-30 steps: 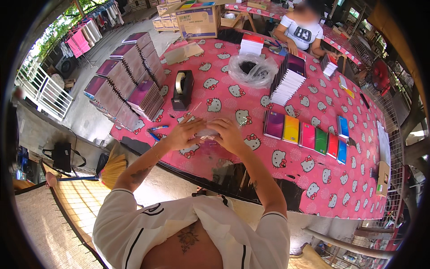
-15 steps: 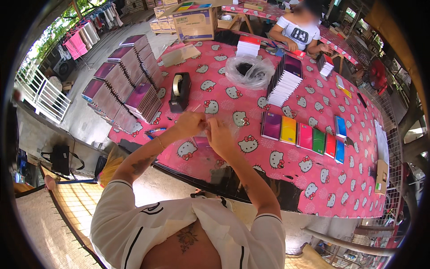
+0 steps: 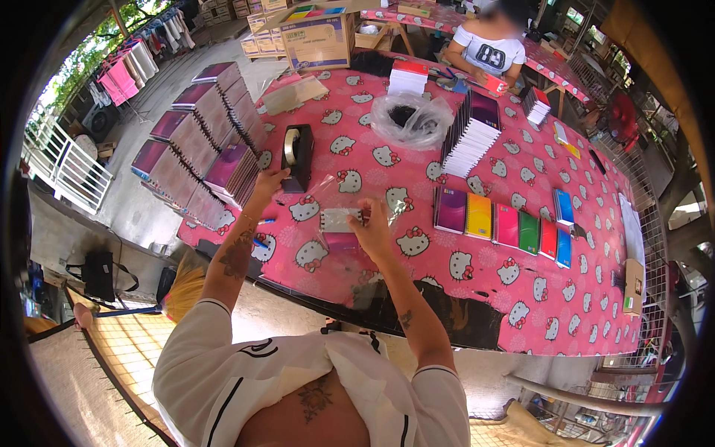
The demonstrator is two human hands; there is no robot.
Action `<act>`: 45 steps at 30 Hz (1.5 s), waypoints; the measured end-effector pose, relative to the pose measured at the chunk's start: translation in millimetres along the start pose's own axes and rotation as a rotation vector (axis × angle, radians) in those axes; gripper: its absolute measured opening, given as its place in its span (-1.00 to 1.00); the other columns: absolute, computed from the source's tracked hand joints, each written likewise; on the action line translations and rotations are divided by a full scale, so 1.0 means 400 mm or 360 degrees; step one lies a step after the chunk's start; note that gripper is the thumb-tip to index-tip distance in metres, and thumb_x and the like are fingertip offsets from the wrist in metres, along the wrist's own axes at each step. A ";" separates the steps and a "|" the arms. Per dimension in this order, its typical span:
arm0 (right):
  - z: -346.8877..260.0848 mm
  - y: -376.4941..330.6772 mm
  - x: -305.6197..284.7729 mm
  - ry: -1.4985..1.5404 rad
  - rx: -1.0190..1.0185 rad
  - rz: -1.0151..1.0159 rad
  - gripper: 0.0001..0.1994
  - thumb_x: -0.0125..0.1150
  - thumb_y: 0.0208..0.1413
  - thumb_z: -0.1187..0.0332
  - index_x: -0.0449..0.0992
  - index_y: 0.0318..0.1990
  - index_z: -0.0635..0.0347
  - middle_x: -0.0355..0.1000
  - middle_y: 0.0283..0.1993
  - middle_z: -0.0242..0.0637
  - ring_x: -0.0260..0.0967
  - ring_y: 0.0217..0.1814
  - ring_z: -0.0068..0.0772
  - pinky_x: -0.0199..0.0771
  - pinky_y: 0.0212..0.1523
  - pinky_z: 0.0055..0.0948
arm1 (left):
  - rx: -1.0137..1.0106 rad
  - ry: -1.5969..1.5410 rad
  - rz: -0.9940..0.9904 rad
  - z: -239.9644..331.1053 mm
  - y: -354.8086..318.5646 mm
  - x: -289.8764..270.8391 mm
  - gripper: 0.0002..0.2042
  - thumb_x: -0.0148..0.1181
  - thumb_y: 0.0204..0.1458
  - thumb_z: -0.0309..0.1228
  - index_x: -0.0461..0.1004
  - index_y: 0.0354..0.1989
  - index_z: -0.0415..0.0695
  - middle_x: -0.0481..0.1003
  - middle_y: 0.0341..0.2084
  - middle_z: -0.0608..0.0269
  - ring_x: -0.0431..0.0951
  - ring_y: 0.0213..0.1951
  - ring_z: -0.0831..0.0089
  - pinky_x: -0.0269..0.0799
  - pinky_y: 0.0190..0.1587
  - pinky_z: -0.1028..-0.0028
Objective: The person picks up several small notebooks one by one and places them into a clear plastic sleeve. They then seal the sleeve with a piece of tape from a dispenser and place the packaged items aside.
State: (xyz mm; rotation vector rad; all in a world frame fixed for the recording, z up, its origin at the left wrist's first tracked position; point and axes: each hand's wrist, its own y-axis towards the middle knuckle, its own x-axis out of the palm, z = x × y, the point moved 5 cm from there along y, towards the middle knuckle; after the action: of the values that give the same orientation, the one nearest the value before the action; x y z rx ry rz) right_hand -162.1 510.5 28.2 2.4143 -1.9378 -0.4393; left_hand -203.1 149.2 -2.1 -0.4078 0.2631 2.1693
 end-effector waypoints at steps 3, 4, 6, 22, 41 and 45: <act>0.012 0.002 -0.024 -0.0030 0.0004 0.0057 -0.61 0.39 0.04 0.41 0.38 0.00 0.22 0.24 0.00 -0.18 0.36 -0.09 -0.37 0.47 -0.08 -0.39 | -0.0212 -0.0666 -0.0334 -0.008 -0.017 0.074 -0.78 0.41 0.01 -0.30 0.61 -0.28 -0.17 0.50 -0.56 0.41 0.48 -0.54 0.54 0.40 -0.44 0.53; 0.018 0.000 -0.026 -0.0028 0.0001 0.0068 -0.62 0.39 0.05 0.41 0.39 -0.01 0.22 0.24 0.00 -0.19 0.36 -0.09 -0.37 0.47 -0.07 -0.38 | -0.0050 -0.0768 -0.0145 -0.009 -0.044 0.092 -0.79 0.41 0.01 -0.31 0.60 -0.28 -0.16 0.51 -0.54 0.41 0.49 -0.54 0.54 0.41 -0.44 0.51; -0.010 -0.006 -0.014 -0.0081 -0.0014 0.0051 -0.62 0.38 0.05 0.42 0.38 -0.01 0.21 0.25 0.00 -0.19 0.36 -0.09 -0.38 0.46 -0.07 -0.39 | -0.0015 -0.1045 0.0018 -0.060 -0.087 0.083 -0.81 0.37 0.03 -0.33 0.61 -0.29 -0.19 0.55 -0.51 0.35 0.51 -0.54 0.49 0.43 -0.44 0.46; -0.023 -0.016 -0.025 0.0023 0.0063 0.0108 -0.62 0.36 0.06 0.43 0.36 0.00 0.21 0.26 -0.01 -0.18 0.36 -0.08 -0.33 0.46 -0.09 -0.39 | 0.1200 0.1523 -0.2076 0.564 -0.326 0.299 -0.77 0.35 -0.04 -0.20 0.61 -0.44 -0.11 0.59 -0.52 0.15 0.62 -0.40 0.28 0.47 -0.36 0.38; 0.268 -0.182 0.051 0.1480 0.0637 -0.0070 -0.70 0.18 0.29 0.20 0.41 0.06 0.15 0.44 -0.08 -0.27 0.42 -0.08 -0.36 0.48 -0.04 -0.36 | 0.1446 0.1235 -0.0905 0.405 -0.485 0.244 -0.13 0.52 -0.29 -0.05 0.28 0.18 -0.30 0.34 0.10 -0.17 0.39 0.14 -0.03 0.39 0.10 0.10; 0.122 -0.267 0.156 0.2118 0.1205 -0.0409 -0.68 0.30 0.20 0.21 0.45 -0.02 0.20 0.49 -0.11 -0.23 0.50 -0.02 -0.27 0.57 -0.04 -0.19 | 0.0905 0.0731 -0.0999 0.354 -0.460 0.222 -0.11 0.54 -0.25 -0.04 0.24 0.21 -0.30 0.34 0.09 -0.12 0.34 0.22 0.04 0.34 0.20 0.14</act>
State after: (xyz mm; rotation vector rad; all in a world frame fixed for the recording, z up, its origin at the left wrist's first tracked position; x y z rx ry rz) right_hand -59.2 483.4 -51.6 2.1015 -1.1731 1.7004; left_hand -130.5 369.3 87.4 -0.5613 0.8569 1.2942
